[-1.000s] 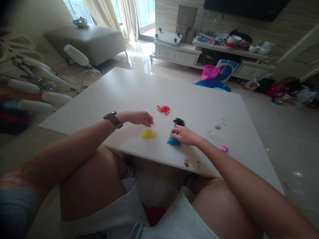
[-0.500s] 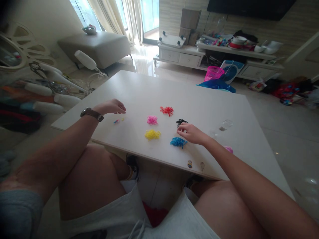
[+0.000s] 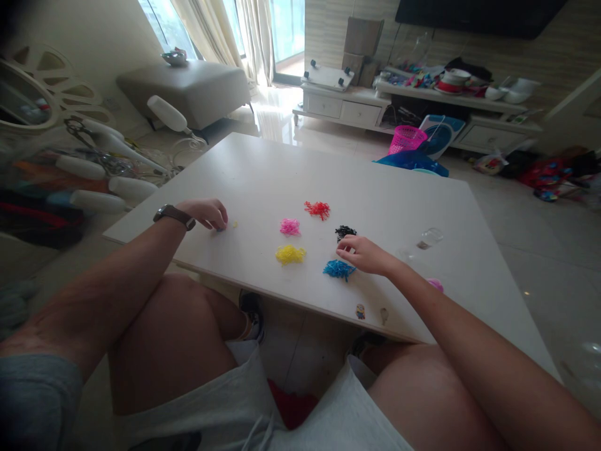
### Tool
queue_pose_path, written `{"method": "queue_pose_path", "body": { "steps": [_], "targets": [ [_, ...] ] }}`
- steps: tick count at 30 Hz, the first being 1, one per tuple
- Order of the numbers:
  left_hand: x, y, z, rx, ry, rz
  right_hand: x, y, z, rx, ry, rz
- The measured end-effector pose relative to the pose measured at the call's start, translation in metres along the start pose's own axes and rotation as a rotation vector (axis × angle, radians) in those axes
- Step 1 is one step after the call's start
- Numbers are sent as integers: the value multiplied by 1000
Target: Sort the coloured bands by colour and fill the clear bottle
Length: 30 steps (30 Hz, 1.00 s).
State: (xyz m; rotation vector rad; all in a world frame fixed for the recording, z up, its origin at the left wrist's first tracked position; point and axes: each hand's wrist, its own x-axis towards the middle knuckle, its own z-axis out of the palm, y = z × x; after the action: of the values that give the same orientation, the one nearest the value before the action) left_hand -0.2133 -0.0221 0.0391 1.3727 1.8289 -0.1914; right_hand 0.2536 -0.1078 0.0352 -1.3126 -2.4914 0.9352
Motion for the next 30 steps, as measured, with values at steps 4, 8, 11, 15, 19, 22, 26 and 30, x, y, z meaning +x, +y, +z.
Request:
{"method": "queue_pose_path", "body": {
  "steps": [4, 8, 11, 15, 19, 22, 26, 30],
  "targets": [
    [-6, 5, 1, 38, -4, -10, 0, 0, 0, 10, 3, -3],
    [-11, 9, 1, 65, 11, 11, 0, 2, 0, 3, -5, -5],
    [-11, 12, 1, 73, 50, 9, 0, 2, 0, 0, -10, -2],
    [-5, 13, 2, 12, 74, 40, 0, 2, 0, 5, -8, 1],
    [0, 19, 5, -15, 116, 113, 0, 1, 1, 15, -12, 7],
    [0, 31, 13, -4, 144, 244, 0, 1, 1, 25, -23, 11],
    [0, 57, 31, -30, 159, 513, 0, 2, 1, 27, -35, 12],
    [4, 84, 52, -53, 201, 665, -1, 3, 1, 13, -32, 10]
  ]
}}
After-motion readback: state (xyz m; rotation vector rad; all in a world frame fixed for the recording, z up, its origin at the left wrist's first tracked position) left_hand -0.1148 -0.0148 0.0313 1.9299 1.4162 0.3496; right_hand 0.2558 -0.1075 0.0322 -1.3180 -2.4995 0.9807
